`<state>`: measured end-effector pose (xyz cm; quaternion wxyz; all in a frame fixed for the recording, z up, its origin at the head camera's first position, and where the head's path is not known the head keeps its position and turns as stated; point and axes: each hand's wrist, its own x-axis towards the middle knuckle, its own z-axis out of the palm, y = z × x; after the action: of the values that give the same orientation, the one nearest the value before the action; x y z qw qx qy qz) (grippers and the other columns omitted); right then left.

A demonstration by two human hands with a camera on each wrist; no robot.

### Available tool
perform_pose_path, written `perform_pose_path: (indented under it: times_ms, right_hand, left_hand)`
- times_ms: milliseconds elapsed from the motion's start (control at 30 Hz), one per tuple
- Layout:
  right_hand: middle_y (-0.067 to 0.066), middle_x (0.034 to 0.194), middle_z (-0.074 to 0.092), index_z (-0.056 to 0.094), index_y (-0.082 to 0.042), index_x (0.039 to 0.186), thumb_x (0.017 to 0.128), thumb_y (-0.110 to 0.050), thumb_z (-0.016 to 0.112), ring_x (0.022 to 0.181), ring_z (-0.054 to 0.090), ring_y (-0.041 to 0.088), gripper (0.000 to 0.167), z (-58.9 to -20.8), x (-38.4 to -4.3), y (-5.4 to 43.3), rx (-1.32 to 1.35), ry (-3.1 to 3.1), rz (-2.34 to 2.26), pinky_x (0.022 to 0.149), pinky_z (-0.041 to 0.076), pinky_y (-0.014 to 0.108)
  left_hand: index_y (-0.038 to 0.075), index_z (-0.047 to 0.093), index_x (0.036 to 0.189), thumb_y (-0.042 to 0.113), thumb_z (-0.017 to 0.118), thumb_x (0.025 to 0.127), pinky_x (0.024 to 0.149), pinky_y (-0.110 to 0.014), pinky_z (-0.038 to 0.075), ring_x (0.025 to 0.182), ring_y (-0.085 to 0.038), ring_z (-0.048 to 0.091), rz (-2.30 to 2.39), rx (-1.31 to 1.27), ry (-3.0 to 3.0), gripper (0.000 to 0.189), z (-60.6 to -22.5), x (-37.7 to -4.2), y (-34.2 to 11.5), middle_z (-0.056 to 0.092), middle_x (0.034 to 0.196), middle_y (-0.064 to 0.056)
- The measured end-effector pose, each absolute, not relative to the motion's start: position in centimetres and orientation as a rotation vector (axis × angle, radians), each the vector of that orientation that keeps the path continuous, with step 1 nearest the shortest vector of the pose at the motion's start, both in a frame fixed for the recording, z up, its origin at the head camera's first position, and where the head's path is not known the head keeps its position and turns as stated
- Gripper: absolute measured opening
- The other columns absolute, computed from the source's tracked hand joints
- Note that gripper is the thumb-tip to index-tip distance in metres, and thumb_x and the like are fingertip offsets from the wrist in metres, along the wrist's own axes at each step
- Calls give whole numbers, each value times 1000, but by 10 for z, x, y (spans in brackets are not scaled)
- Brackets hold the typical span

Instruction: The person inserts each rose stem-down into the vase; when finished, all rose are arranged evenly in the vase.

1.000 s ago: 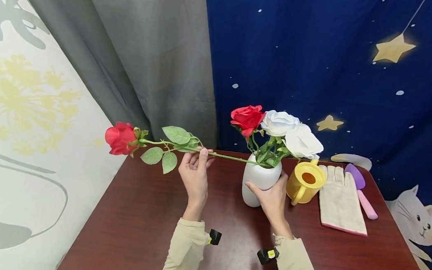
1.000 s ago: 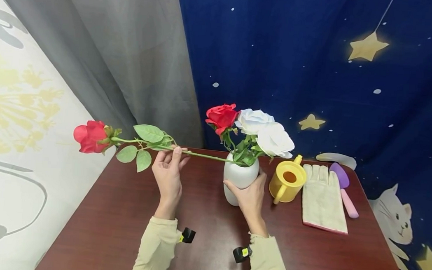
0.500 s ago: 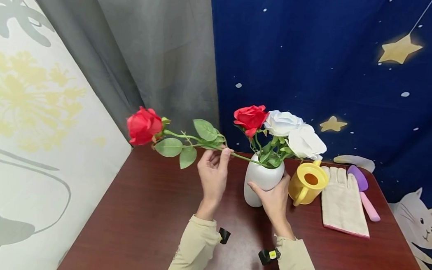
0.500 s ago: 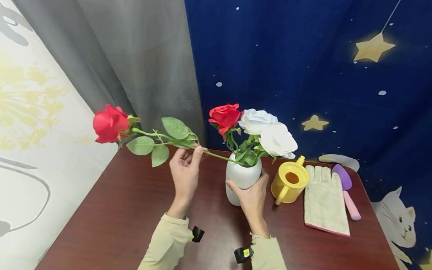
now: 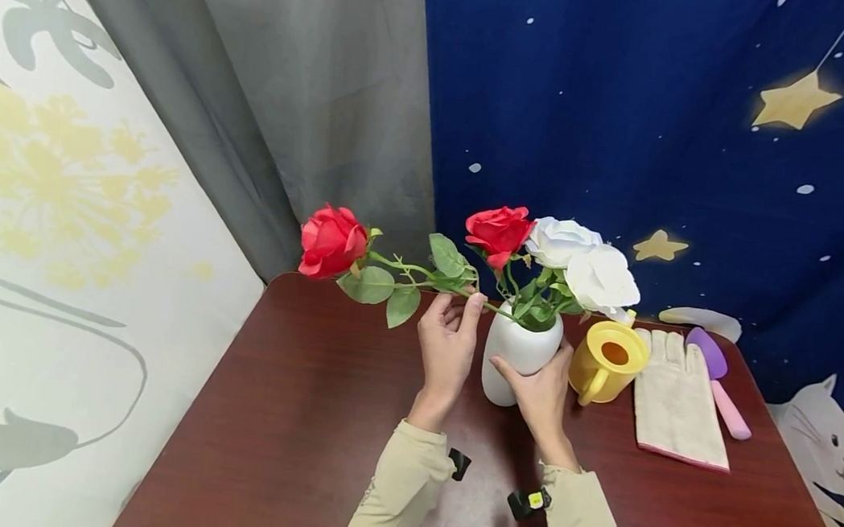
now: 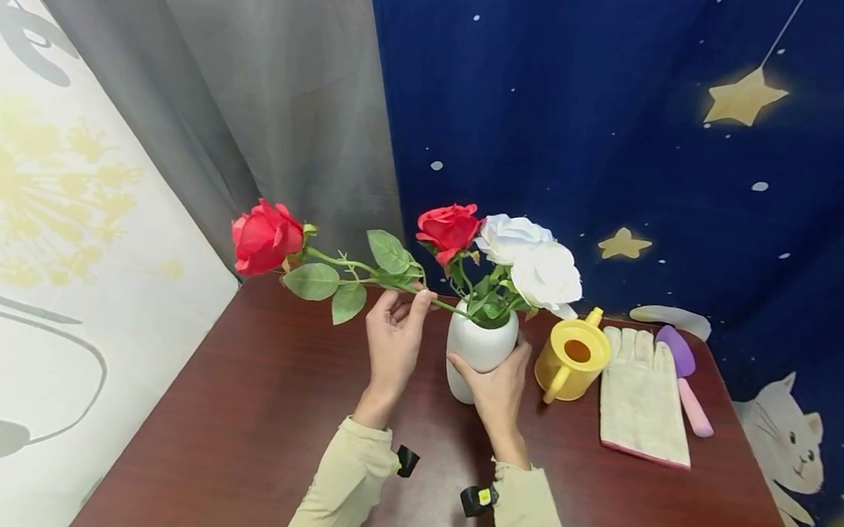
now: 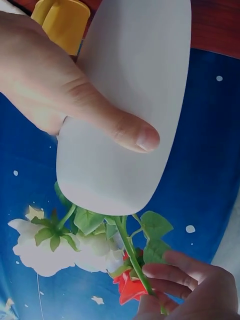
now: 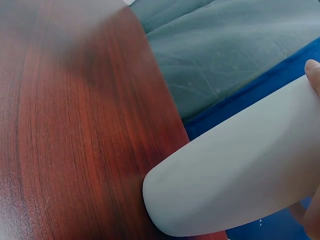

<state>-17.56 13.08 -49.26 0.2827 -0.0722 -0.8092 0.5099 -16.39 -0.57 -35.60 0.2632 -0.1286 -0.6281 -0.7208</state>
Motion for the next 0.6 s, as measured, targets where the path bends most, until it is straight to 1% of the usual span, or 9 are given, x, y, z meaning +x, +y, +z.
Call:
perform_pose_path:
  times_ms: [133, 267, 333, 433, 533, 600]
  right_hand:
    - [18, 121, 44, 29, -3, 134, 59, -35, 88, 104, 48, 30, 101, -493, -175, 131, -178, -2151, 1377, 88, 38, 45]
    - [17, 122, 43, 28, -3, 135, 59, -35, 88, 106, 47, 30, 103, -493, -175, 133, -176, -2142, 1385, 89, 38, 45]
    - [17, 122, 43, 28, -3, 135, 59, -35, 89, 106, 47, 30, 102, -492, -175, 133, -177, -2140, 1389, 88, 38, 44]
    - [18, 122, 43, 29, -2, 134, 59, -34, 89, 104, 47, 30, 101, -493, -175, 132, -174, -2140, 1386, 87, 38, 44]
    - [19, 121, 42, 30, -1, 134, 59, -30, 89, 103, 47, 30, 99, -493, -176, 131, -164, -2134, 1381, 85, 38, 43]
    - [19, 121, 41, 30, 0, 133, 60, -28, 88, 102, 46, 31, 98, -494, -177, 131, -153, -2132, 1380, 84, 37, 43]
  left_hand:
    - [-8, 61, 96, 1, 61, 89, 72, -37, 53, 80, -32, 65, -1940, -333, -1725, 11, -356, -163, 0, 64, 89, -19]
    - [-8, 62, 96, 2, 63, 88, 72, -36, 53, 80, -25, 65, -1905, -333, -1783, 13, -358, -163, 5, 65, 88, -17]
    - [-7, 63, 96, 5, 64, 88, 74, -35, 53, 82, -24, 65, -1907, -335, -1794, 15, -365, -167, 8, 66, 89, -16]
    - [-2, 66, 95, 10, 67, 87, 76, -33, 52, 84, -19, 64, -1903, -352, -1813, 15, -381, -176, 14, 66, 90, -11]
    - [2, 67, 92, 9, 71, 83, 84, -31, 48, 90, -15, 62, -1840, -394, -1823, 12, -391, -182, 19, 66, 93, -6]
    - [2, 67, 92, 4, 72, 80, 88, -32, 45, 93, -14, 62, -1789, -393, -1837, 12, -386, -179, 21, 66, 93, -7]
